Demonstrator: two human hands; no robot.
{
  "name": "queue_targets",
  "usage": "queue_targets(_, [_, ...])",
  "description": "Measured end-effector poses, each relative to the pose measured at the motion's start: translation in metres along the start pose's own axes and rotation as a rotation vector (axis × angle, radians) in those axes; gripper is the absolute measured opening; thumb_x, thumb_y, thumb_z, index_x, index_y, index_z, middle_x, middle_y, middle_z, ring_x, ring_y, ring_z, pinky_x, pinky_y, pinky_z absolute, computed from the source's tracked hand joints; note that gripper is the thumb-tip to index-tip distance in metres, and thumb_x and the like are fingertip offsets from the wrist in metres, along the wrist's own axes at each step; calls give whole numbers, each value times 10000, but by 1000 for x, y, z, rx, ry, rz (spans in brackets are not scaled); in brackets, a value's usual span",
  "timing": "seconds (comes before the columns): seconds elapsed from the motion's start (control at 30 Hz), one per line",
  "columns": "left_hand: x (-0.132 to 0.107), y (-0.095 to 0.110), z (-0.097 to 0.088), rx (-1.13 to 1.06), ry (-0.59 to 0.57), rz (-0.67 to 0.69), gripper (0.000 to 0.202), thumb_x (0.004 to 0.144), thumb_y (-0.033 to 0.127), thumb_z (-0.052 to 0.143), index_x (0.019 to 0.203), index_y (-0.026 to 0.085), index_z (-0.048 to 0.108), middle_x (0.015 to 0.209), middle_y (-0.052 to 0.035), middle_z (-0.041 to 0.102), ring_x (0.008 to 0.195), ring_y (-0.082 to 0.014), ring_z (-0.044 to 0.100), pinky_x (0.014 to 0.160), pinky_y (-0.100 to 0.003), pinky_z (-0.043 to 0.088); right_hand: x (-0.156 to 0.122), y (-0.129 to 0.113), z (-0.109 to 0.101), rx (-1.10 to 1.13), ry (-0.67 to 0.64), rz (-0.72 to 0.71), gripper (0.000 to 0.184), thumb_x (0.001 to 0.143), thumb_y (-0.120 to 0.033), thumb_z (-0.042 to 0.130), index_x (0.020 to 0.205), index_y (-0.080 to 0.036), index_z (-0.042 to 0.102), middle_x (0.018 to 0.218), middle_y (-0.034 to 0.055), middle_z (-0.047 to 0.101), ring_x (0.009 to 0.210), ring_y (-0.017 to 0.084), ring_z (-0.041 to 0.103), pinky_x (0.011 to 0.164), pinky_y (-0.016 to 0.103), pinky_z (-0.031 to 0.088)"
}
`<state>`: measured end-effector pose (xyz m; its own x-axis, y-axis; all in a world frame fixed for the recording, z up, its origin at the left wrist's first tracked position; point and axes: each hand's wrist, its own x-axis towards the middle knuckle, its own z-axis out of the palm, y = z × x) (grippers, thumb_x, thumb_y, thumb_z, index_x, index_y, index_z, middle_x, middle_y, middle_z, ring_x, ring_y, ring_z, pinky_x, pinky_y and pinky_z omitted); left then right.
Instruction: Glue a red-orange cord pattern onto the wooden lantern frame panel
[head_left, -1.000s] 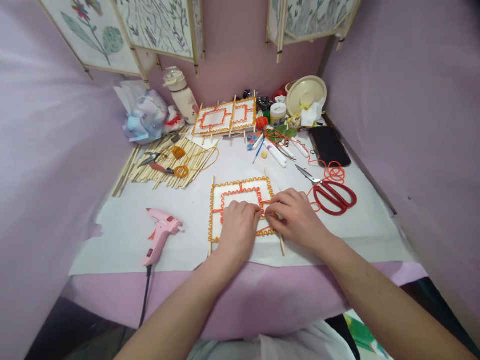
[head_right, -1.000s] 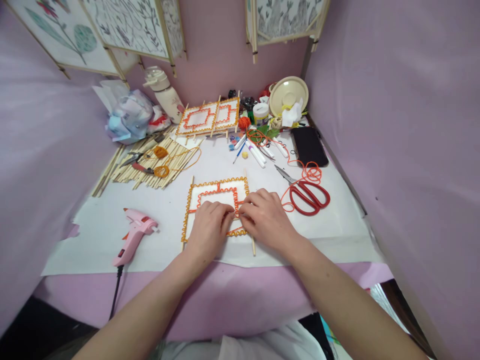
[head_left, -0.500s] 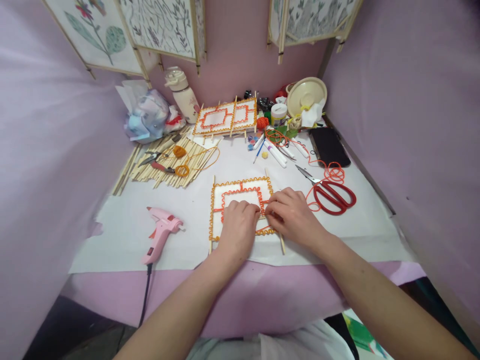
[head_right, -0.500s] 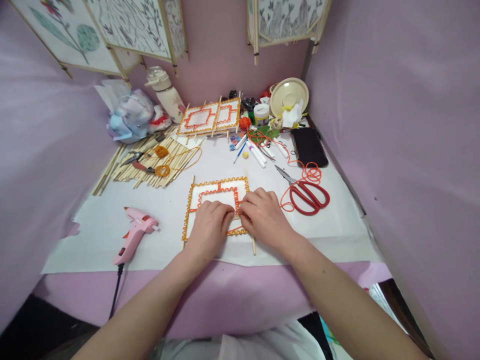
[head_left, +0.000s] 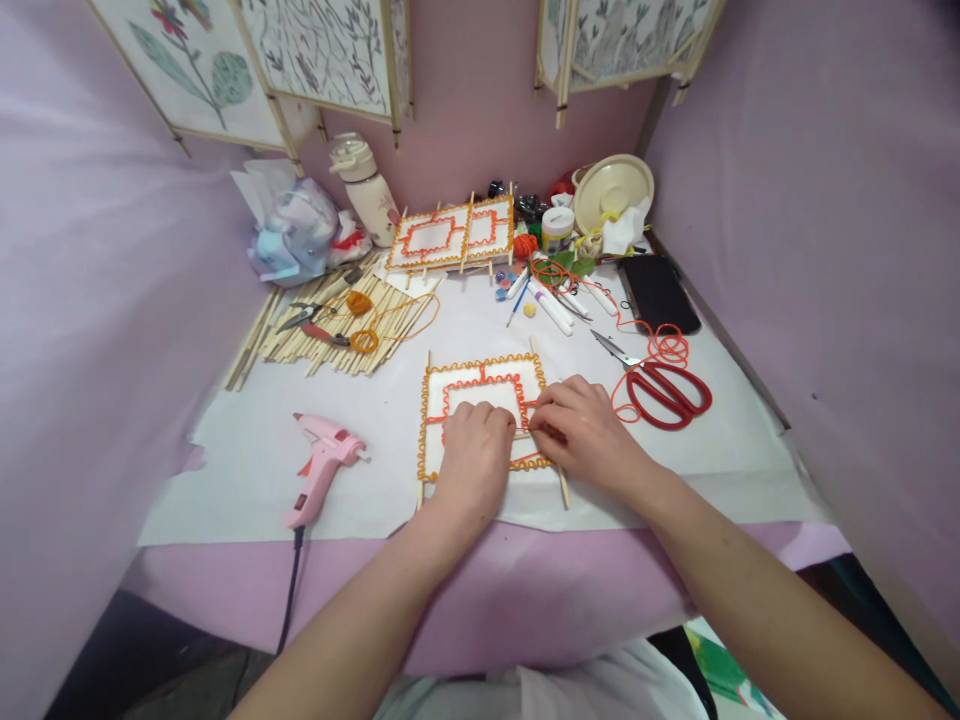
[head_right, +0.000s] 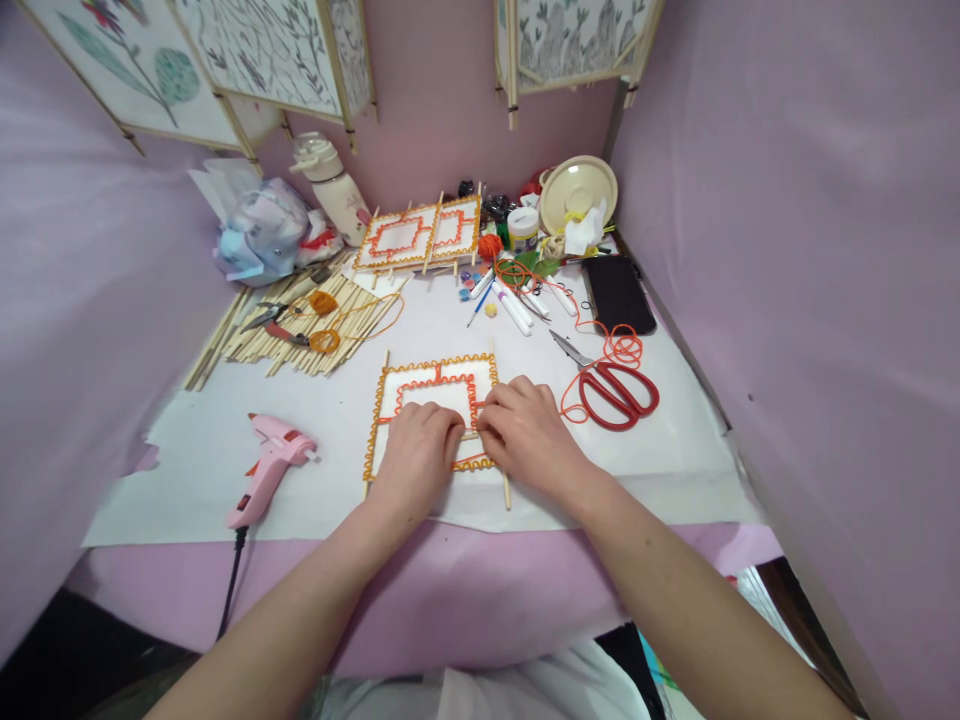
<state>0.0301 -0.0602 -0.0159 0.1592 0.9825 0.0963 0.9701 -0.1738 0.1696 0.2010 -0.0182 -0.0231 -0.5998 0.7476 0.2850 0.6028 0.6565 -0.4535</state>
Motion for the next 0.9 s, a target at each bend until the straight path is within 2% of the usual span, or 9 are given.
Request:
queue_targets(0.27, [2, 1, -1, 34, 31, 24, 205, 951, 178, 484, 815, 183, 638, 811, -62, 635, 791, -239, 520, 722, -379, 357, -1, 2, 1, 24, 4, 3, 96, 870, -165, 611, 803, -212, 660, 956, 38, 657, 963, 221, 472, 764, 370, 324])
queue_targets(0.47, [0, 0, -1, 23, 33, 11, 205, 950, 170, 478, 818, 172, 634, 809, -65, 638, 788, -241, 523, 720, -376, 362, -1, 1, -1, 50, 2, 6, 101, 865, -159, 607, 804, -215, 667, 963, 34, 661, 974, 225, 480, 777, 376, 336])
queue_targets(0.67, [2, 2, -5, -53, -31, -60, 215, 962, 209, 465, 859, 167, 648, 848, -65, 664, 827, -241, 546, 771, -374, 378, -5, 3, -12, 144, 98, 19, 56, 823, -173, 622, 817, -218, 654, 983, 50, 647, 985, 229, 503, 825, 391, 375])
queue_targets(0.8, [2, 3, -8, -75, -42, -99, 187, 958, 214, 468, 919, 163, 644, 882, -64, 678, 860, -246, 558, 775, -371, 390, -8, 0, -16, 159, -53, -8, 15, 815, -222, 663, 821, -230, 651, 1016, 49, 623, 1005, 235, 493, 836, 391, 376])
queue_targets(0.9, [2, 3, -8, -76, -35, -102, 175, 950, 214, 478, 926, 166, 644, 876, -64, 679, 868, -250, 560, 764, -366, 397, -9, -2, -18, 174, -129, -4, 68, 855, -224, 644, 788, -228, 643, 1015, 45, 607, 1010, 231, 481, 854, 398, 363])
